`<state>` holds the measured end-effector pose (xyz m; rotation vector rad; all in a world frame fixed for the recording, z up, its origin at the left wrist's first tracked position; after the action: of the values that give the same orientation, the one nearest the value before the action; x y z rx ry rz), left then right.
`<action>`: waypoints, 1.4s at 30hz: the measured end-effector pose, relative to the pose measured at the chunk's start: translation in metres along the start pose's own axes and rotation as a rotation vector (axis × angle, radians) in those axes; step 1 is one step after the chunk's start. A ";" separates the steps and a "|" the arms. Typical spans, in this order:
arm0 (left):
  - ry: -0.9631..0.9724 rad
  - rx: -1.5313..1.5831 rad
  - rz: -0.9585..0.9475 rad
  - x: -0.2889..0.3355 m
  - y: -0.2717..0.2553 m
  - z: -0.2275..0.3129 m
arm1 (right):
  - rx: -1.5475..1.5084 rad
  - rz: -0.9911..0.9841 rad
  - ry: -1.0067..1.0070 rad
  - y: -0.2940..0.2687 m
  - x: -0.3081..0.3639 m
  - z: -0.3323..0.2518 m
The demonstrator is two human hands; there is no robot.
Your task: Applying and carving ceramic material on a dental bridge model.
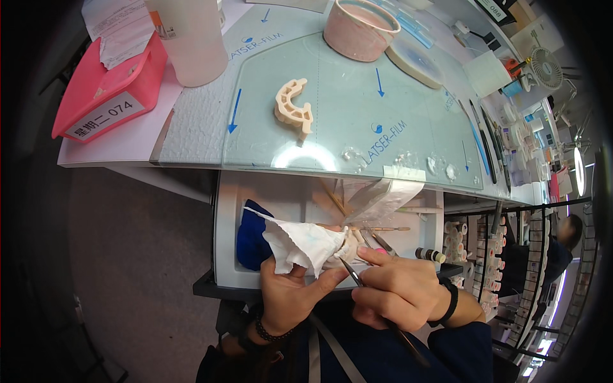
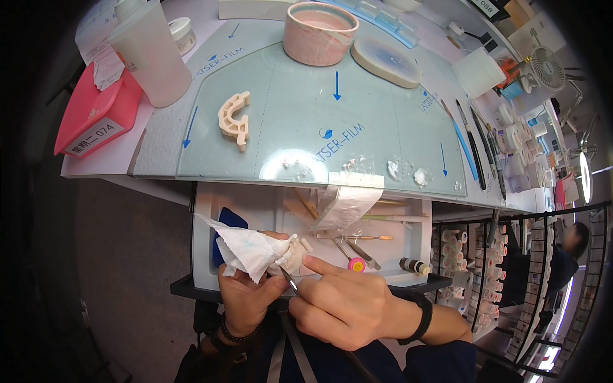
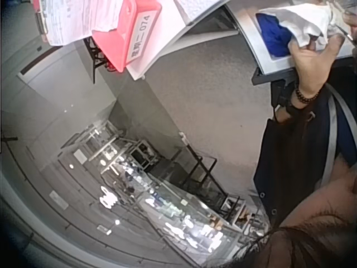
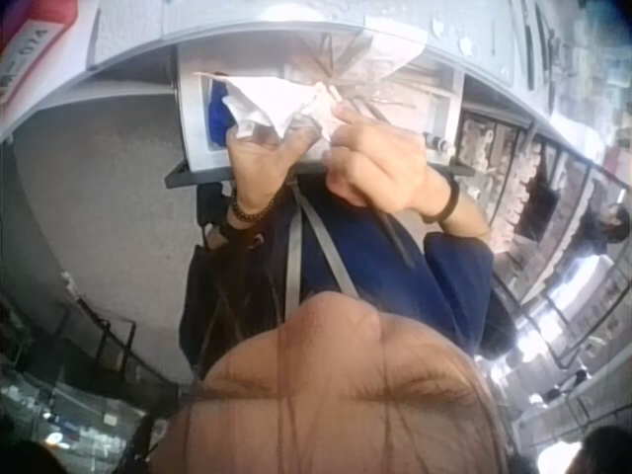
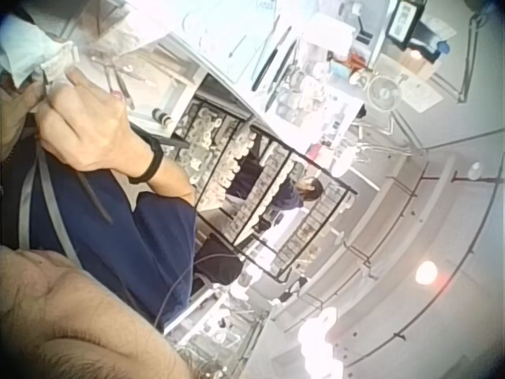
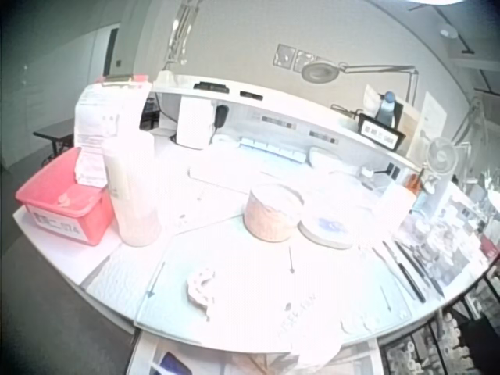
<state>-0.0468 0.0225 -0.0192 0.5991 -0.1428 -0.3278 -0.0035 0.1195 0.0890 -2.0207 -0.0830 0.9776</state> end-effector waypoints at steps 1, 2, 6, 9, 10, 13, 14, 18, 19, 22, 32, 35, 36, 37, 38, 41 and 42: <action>-0.001 0.000 0.000 0.000 0.000 0.000 | 0.000 0.000 0.001 0.000 0.000 0.000; 0.001 0.008 0.002 0.000 0.000 0.000 | 0.001 -0.013 -0.007 0.000 -0.001 0.000; -0.010 0.037 0.017 0.000 0.000 0.000 | 0.032 -0.005 -0.030 0.002 -0.001 -0.001; 0.006 0.021 0.007 -0.001 0.000 0.000 | 0.027 -0.016 -0.029 0.002 -0.001 -0.001; 0.006 0.021 0.008 -0.001 0.000 0.000 | 0.027 -0.016 -0.028 0.002 -0.001 -0.001; 0.018 0.029 0.001 -0.001 0.001 0.001 | 0.014 -0.015 -0.022 0.001 -0.001 -0.001; 0.012 0.026 0.005 -0.001 0.000 0.000 | 0.018 -0.022 -0.026 0.001 -0.001 -0.001; 0.005 0.049 0.011 -0.001 0.001 0.001 | 0.019 -0.012 -0.023 0.001 -0.002 -0.001; 0.005 0.049 0.011 -0.001 0.000 0.001 | 0.018 -0.012 -0.023 0.001 -0.002 -0.001; 0.003 0.032 0.001 -0.001 0.000 0.000 | 0.034 0.002 -0.024 0.001 -0.002 0.000; -0.047 0.053 0.015 0.001 -0.002 -0.004 | 0.030 -0.013 -0.035 0.002 -0.002 -0.001; -0.074 0.066 0.032 0.002 -0.003 -0.005 | 0.037 -0.014 -0.042 0.002 -0.002 -0.002; -0.076 0.067 0.033 0.001 -0.003 -0.005 | 0.039 -0.018 -0.043 0.002 -0.001 -0.002; -0.076 0.067 0.033 0.001 -0.003 -0.005 | 0.039 -0.018 -0.043 0.003 -0.001 -0.002; -0.068 0.062 0.028 0.001 -0.003 -0.005 | 0.034 -0.017 -0.045 0.003 -0.001 -0.002; -0.042 0.058 0.007 -0.001 -0.001 -0.003 | 0.018 -0.016 -0.042 0.002 -0.001 -0.002; -0.022 0.059 -0.007 -0.001 0.000 -0.002 | 0.007 -0.016 -0.038 0.002 -0.001 -0.002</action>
<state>-0.0477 0.0235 -0.0208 0.6544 -0.1717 -0.3381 -0.0035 0.1168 0.0887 -1.9930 -0.1159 1.0047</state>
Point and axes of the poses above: each hand's wrist, its own x-axis away from the middle knuckle, its own y-axis out of the palm, z = x × y, the point moved 7 cm from there along -x, towards the middle knuckle, and after that the axes turned 4 degrees about z, right-handed, at the moved point
